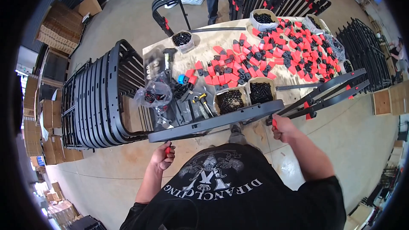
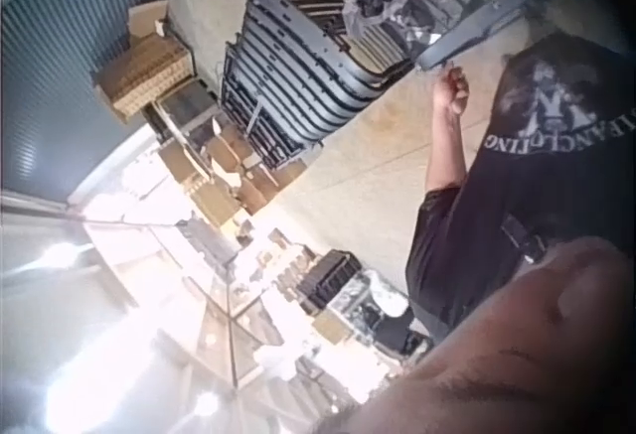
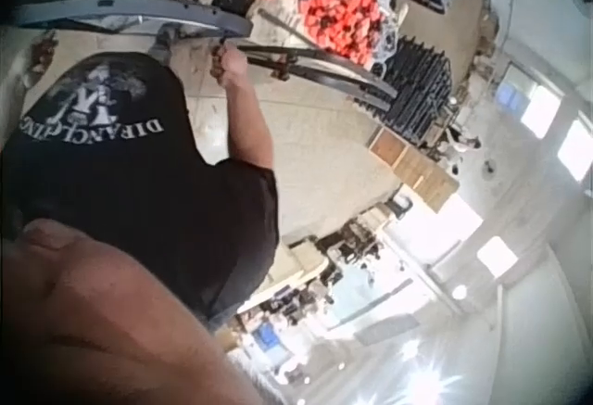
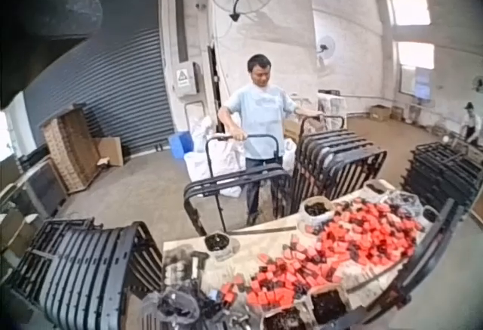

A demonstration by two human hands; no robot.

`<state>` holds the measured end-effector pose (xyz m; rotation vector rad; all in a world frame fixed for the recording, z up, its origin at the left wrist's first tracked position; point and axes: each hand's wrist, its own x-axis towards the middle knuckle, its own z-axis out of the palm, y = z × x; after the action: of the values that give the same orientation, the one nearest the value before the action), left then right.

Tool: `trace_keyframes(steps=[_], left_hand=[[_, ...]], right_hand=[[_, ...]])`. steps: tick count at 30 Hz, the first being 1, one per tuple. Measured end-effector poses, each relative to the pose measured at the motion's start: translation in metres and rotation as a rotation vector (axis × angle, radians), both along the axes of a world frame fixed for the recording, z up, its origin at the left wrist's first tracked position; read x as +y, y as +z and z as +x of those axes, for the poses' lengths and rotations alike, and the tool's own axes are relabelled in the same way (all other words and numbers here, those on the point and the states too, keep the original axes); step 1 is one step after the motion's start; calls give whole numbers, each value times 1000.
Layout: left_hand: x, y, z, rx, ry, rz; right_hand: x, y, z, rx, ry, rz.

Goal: The user is assembling metal frames by attaching plastic caps and screws.

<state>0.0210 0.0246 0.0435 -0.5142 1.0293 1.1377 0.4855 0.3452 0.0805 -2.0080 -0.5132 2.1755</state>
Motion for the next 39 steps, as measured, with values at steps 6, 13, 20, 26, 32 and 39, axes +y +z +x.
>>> trace_keyframes(steps=[6,13,20,26,32,39], left_hand=[[14,6,10,241,-96,-126],[6,-54,54,1500,-346,-311],[10,-98,45,1760,-264,-137],[-7,-88,3,1461,-679,70],[11,-114,1,1825,-491,252],[2,-114,4,1518,-636,84]], right_hand=[[12,26,-16,-141,256,-8],[-22,-38,10,-230,319,555],[-30,-55,5,-617,552,1031],[-27,-50,2,-554,545,753],[-25,-53,1,-533,527,579],[-28,-129,13,-556,455,948]])
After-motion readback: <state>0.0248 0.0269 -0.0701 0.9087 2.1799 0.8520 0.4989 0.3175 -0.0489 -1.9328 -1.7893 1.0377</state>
